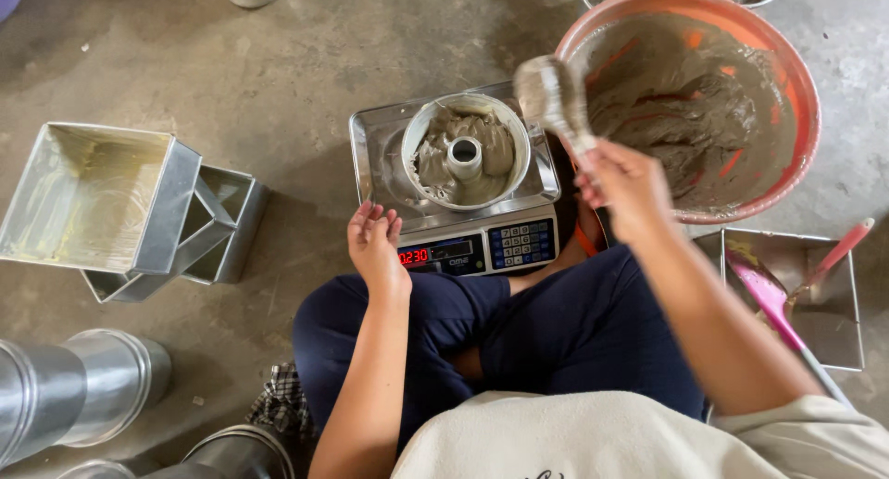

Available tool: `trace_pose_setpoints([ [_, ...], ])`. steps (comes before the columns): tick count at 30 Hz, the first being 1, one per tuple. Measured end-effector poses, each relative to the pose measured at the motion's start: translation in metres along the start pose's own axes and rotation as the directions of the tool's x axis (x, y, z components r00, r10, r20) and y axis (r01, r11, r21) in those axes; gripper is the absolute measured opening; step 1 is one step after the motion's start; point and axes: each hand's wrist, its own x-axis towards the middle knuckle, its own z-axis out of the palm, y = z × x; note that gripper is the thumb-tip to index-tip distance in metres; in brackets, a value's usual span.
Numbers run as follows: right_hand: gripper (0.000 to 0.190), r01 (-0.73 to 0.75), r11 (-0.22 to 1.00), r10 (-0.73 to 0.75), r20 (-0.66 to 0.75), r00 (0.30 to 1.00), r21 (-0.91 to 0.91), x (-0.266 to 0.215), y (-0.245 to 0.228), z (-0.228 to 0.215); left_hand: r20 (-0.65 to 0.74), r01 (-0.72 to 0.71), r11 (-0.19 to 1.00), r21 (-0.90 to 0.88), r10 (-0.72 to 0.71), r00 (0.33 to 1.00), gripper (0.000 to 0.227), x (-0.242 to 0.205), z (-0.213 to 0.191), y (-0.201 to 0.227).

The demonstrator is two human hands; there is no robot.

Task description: The person scoops a gray paste from a large bowl and fills metal molds placed on a digital scale. They repeatedly weigh each mold, adjust the amount of paste, and set filled molds aside.

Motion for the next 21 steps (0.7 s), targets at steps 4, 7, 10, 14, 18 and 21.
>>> trace_pose_setpoints([
  [4,0.030,0.233,0.964,-0.218,0.116,0.969,-0.129,-0.023,0.010,0.075,0.001,0.010,0.999,0.037,-0.010,1.000,0.037,-0.003,-0.003,0.000],
  [7,0.027,0.486,0.652,-0.450,0.219,0.866,-0.583,-0.025,0.019,0.092,0.022,-0.007,1.000,-0.012,0.008,1.000,0.037,-0.003,-0.011,0.004],
  [10,0.030,0.373,0.844,-0.316,0.205,0.926,-0.385,-0.015,0.015,0.093,-0.001,-0.042,0.999,0.002,0.042,0.999,0.035,0.001,-0.018,0.009],
  [14,0.031,-0.047,0.999,0.046,0.134,0.990,0.003,0.000,-0.003,0.067,-0.037,-0.009,1.000,0.016,0.009,0.999,0.036,0.002,-0.022,0.007],
  [18,0.030,-0.038,0.975,0.025,0.063,0.998,0.219,0.024,-0.024,-0.013,-0.013,0.000,1.000,-0.009,0.000,1.000,0.034,0.003,-0.021,-0.002],
  [21,0.029,0.101,0.980,-0.129,0.163,0.978,0.172,0.047,-0.019,-0.098,0.026,0.025,1.000,0.011,-0.026,0.999,0.036,0.004,-0.020,-0.007],
])
